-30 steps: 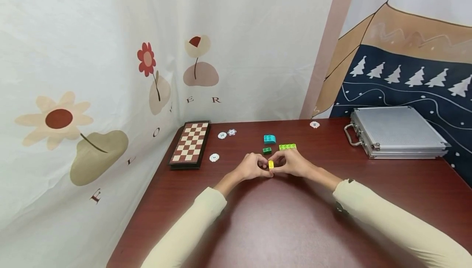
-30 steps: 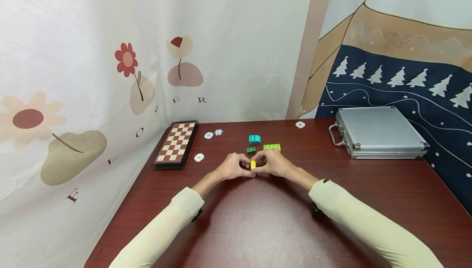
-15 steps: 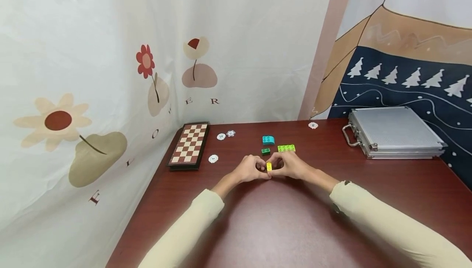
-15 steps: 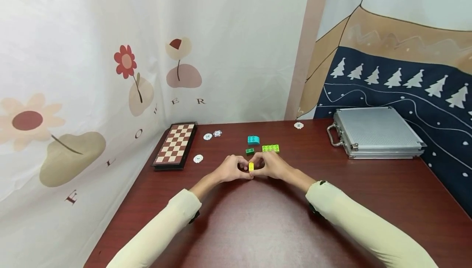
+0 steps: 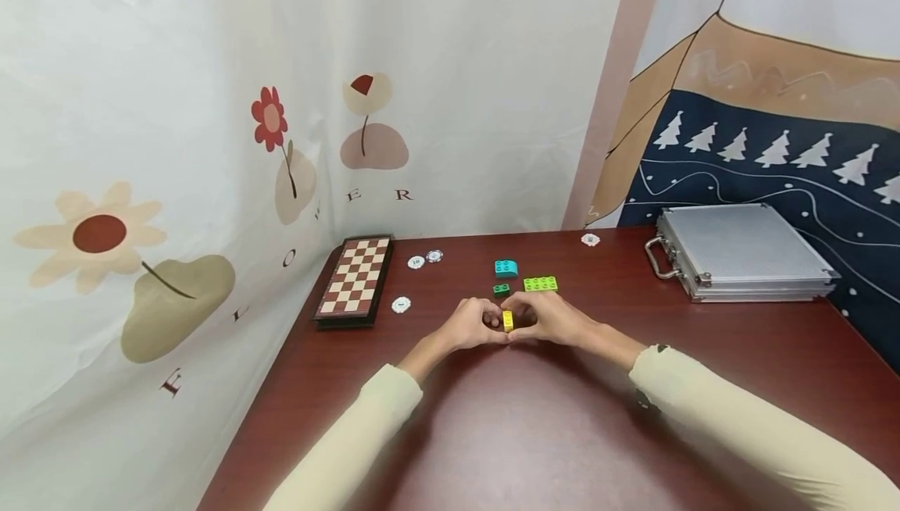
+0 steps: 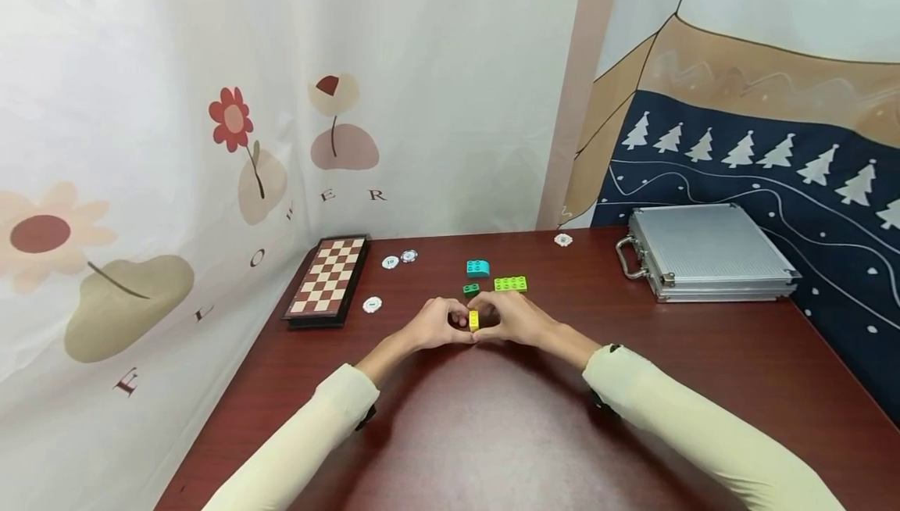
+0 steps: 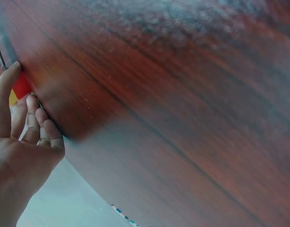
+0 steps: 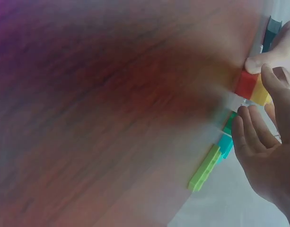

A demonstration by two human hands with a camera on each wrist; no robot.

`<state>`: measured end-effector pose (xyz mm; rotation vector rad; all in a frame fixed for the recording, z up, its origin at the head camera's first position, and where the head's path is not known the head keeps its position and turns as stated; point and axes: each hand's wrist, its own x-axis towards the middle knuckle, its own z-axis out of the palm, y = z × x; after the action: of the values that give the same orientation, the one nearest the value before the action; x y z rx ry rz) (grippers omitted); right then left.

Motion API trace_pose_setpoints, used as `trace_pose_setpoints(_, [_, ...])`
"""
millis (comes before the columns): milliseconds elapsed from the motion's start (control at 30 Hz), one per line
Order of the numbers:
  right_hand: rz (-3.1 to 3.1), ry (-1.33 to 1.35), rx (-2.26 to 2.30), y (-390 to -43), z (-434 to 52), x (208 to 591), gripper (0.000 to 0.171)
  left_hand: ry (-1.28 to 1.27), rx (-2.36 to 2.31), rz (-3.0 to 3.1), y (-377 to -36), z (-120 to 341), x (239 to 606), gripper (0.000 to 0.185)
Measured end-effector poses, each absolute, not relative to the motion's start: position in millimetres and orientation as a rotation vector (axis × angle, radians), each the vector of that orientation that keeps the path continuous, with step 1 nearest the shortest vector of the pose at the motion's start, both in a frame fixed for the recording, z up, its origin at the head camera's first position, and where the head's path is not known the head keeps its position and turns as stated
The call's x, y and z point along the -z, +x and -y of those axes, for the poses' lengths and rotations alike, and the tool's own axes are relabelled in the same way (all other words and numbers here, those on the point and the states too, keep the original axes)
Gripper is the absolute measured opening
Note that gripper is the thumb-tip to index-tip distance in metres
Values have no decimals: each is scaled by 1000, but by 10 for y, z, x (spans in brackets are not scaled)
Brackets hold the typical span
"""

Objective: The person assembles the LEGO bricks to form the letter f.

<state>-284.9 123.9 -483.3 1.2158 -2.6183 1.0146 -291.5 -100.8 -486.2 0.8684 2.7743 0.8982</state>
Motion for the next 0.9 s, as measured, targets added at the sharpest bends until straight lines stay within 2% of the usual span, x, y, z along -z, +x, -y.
trace_pose_setpoints(367, [2586, 1064, -1126, -3038, -1476, 4615, 44, 807, -896, -2735, -2901, 1001, 4850, 36])
trace_pose_setpoints(600, [2614, 936, -1125, -3189, -1638, 4634, 41, 771, -931, -2712, -2889, 1001, 4873, 40])
trace_pose_setpoints(900, [2631, 895, -1103, -3313, -1729, 4659, 41, 791, -967, -2691, -2891, 1014, 4835, 47])
